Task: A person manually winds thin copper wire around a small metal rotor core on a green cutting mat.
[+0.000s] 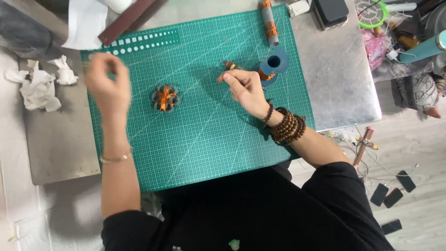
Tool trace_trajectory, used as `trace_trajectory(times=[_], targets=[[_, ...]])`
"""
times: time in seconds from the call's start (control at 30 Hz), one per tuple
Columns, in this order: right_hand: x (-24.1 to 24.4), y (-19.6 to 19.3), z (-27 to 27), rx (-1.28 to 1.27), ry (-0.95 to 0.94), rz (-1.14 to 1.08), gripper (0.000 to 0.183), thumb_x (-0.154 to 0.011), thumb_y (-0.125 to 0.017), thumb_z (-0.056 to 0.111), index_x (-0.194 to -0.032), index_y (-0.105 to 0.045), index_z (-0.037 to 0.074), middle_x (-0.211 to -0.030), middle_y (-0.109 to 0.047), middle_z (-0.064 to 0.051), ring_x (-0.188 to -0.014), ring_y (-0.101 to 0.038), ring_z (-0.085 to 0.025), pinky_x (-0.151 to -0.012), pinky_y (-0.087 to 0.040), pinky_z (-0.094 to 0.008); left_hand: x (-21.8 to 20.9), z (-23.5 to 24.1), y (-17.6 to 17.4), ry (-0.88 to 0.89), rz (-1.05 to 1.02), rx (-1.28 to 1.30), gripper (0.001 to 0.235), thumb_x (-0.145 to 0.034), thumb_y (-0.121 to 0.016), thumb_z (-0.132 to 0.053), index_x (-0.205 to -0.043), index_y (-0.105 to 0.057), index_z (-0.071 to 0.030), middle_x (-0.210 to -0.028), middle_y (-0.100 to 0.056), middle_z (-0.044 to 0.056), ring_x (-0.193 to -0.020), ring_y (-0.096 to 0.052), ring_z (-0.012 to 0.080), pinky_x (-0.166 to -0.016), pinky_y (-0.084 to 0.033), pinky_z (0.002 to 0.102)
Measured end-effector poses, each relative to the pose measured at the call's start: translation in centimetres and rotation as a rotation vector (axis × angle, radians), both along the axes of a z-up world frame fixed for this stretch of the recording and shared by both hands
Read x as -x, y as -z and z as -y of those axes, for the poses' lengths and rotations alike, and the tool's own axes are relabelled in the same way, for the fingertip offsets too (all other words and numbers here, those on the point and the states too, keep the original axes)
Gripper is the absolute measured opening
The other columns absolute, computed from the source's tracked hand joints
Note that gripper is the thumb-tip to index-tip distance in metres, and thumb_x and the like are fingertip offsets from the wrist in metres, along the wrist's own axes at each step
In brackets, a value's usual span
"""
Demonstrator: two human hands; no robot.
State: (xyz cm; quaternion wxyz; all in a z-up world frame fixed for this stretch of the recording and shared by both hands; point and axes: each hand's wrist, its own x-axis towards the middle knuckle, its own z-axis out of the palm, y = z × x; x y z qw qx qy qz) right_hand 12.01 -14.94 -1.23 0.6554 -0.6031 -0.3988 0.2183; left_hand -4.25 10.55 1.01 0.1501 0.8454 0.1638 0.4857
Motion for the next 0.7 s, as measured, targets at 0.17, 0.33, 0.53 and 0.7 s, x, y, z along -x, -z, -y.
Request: trace_trajectory(times=[0.17, 0.33, 0.53, 0.7], targets=[[0.2, 0.6, -0.2, -0.127, 0.083, -0.283, 0.025, -0.100, -0.043, 0.010, -0.100, -0.062, -0.006, -0.045, -0.030, 0.005, -0.038, -0.029, -0.002, -0.036, -0.028, -0.016, -0.2, 7.3, -2.9, 0.427, -0.431, 0.529, 0.012, -0.088, -0.059, -0.001, -0.080, -0.069, -0.002, -0.065, -0.063, 0.013, -0.061, -0.060, 0.0291, -0.054, -0.049, 0.034], [-0.4, 0.7, -0.2, -0.197, 0.066, -0.290, 0.025, -0.101, -0.039, 0.006, -0.102, -0.059, -0.009, -0.051, -0.022, 0.005, -0.042, -0.027, -0.003, -0.038, -0.028, -0.018, -1.8, 9.7, -2.4, 0.542, -0.424, 0.582, 0.015, -0.090, -0.059, -0.005, -0.082, -0.070, 0.001, -0.060, -0.059, 0.013, -0.053, -0.051, 0.0174, -0.049, -0.044, 0.028], [0.5, 0.5, 0.1, -0.170, 0.065, -0.131, 0.019, -0.097, -0.047, 0.002, -0.098, -0.063, -0.008, -0.047, -0.035, 0.001, -0.041, -0.037, -0.003, -0.039, -0.032, -0.018, -3.8, 11.3, -2.9, 0.513, -0.286, 0.552, 0.010, -0.092, -0.065, -0.014, -0.087, -0.069, -0.005, -0.058, -0.057, 0.006, -0.051, -0.051, 0.0127, -0.046, -0.044, 0.023], [0.2, 0.4, 0.0, -0.203, 0.038, -0.061, 0.017, -0.095, -0.051, 0.003, -0.095, -0.066, -0.004, -0.043, -0.042, 0.000, -0.040, -0.043, -0.005, -0.043, -0.035, -0.018, -4.9, 10.4, -3.2, 0.598, -0.346, 0.458, 0.005, -0.089, -0.068, -0.010, -0.085, -0.070, -0.007, -0.057, -0.053, 0.006, -0.053, -0.051, 0.0158, -0.049, -0.043, 0.027]])
